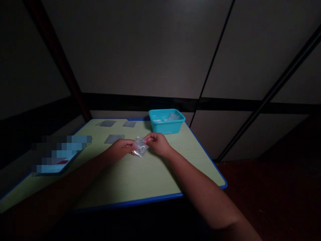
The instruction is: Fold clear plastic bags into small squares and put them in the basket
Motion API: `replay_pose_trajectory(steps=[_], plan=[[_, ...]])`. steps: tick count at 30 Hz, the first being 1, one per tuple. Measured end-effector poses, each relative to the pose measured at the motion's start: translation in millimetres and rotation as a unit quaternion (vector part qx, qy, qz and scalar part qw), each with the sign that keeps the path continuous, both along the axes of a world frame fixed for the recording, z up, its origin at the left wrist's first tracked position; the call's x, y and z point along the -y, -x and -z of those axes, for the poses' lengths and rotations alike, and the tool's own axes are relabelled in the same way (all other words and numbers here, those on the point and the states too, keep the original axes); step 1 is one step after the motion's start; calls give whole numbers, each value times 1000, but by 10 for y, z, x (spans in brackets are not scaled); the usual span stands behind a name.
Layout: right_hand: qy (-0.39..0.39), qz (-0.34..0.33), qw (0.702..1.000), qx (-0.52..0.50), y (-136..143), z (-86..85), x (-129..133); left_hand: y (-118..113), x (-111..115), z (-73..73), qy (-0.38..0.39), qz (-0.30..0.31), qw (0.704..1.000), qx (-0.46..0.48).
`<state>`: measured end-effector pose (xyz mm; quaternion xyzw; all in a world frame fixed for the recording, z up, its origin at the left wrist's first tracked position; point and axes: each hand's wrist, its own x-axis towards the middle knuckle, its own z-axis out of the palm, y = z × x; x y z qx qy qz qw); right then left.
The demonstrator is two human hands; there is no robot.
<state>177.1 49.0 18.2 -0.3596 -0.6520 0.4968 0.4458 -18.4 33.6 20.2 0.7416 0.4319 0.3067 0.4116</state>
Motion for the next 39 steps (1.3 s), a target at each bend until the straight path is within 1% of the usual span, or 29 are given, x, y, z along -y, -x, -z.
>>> replay_pose_trajectory(steps=[3, 6, 8, 10, 12, 13, 16, 21, 23, 26, 28, 30, 32, 35, 39], plan=[[11, -14, 1000, -4, 6, 21, 4, 1, 2, 13, 22, 3, 1000, -3], [20, -27, 999, -3, 14, 35, 10, -8, 9, 24, 22, 4, 1000, -3], [6, -21, 1000, 17, 17, 22, 22, -13, 8, 35, 29, 7, 1000, -6], [-31, -9, 999, 33, 21, -3, 41, -13, 1, 51, 35, 3, 999, -1], [-51, -12, 998, 22, 31, -21, 61, -11, -9, 66, 43, 0, 999, 9], [-43, -21, 999, 8, 38, -22, 69, -10, -13, 71, 43, -8, 999, 17], [26, -38, 998, -43, 73, 19, 79, -17, -14, 64, 50, -43, 997, 40], [102, 7, 986, -131, 155, 119, 93, -63, 19, 2, 73, -65, 991, 86], [139, 23, 976, -168, 195, 125, 110, -81, 25, -8, 78, -72, 990, 98], [195, 33, 951, -237, 254, 90, 140, -103, 19, 14, 75, -90, 986, 117], [211, 23, 936, -281, 282, 52, 158, -115, 14, 43, 74, -104, 983, 133], [215, 5, 928, -306, 298, 17, 174, -128, 19, 64, 75, -114, 979, 154], [211, -14, 929, -305, 303, -5, 190, -142, 35, 64, 77, -127, 972, 182], [195, -31, 943, -268, 306, -3, 213, -166, 63, 42, 103, -135, 961, 217], [162, -8, 963, -215, 316, 38, 226, -194, 78, 32, 143, -129, 948, 253]])
